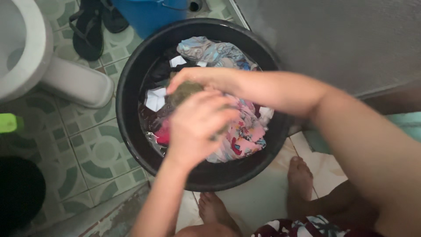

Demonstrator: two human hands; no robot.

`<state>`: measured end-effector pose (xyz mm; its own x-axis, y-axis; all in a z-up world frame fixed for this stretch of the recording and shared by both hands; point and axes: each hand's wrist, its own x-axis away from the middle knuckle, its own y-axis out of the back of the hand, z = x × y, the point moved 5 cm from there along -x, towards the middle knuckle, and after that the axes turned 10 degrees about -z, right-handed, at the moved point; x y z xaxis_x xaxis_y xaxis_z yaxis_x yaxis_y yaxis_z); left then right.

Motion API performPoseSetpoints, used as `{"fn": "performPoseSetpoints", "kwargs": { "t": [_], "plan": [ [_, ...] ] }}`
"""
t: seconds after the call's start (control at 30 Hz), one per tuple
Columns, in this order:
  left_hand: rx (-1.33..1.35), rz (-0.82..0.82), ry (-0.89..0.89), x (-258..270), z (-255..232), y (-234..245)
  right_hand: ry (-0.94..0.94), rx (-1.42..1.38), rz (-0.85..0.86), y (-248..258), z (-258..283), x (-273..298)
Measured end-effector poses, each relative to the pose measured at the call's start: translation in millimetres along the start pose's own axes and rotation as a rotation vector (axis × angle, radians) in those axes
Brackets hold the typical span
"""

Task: The person hand washes clothes in a black basin filled with water. They repeatedly submerge, agitate, and wring various garments, including a green shirt and a pink patterned item, using both hands.

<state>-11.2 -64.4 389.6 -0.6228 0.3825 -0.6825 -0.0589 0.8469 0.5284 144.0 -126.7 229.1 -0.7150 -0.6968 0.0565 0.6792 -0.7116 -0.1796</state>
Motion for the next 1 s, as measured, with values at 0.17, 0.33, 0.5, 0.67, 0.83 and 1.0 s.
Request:
{"fn": "performPoseSetpoints", "kwargs": {
  "t": [0.17,0.33,0.5,0.67,0.83,1.0],
  "plan": [
    [-0.074,0.209,-0.124,19,1,-53,-0.571,0.373,-0.061,-8,-6,-4],
    [-0.287,0.535,-0.168,59,33,-123,-0.157,0.985,-0.007,-34,-5,-17],
    [-0.359,0.926,-0.108,112,79,-184,-0.236,1.246,-0.008,-62,-30,-4],
    [-0.215,0.834,-0.023,124,103,-199,-0.162,1.392,0.033,-95,-65,-2],
    [-0.142,0.876,-0.046,123,100,-173,-0.063,1.461,-0.024,-105,-78,-4],
    [0.022,0.128,0.144,93,83,-69,-0.413,0.838,-0.212,9,-37,-11]
  ]
}}
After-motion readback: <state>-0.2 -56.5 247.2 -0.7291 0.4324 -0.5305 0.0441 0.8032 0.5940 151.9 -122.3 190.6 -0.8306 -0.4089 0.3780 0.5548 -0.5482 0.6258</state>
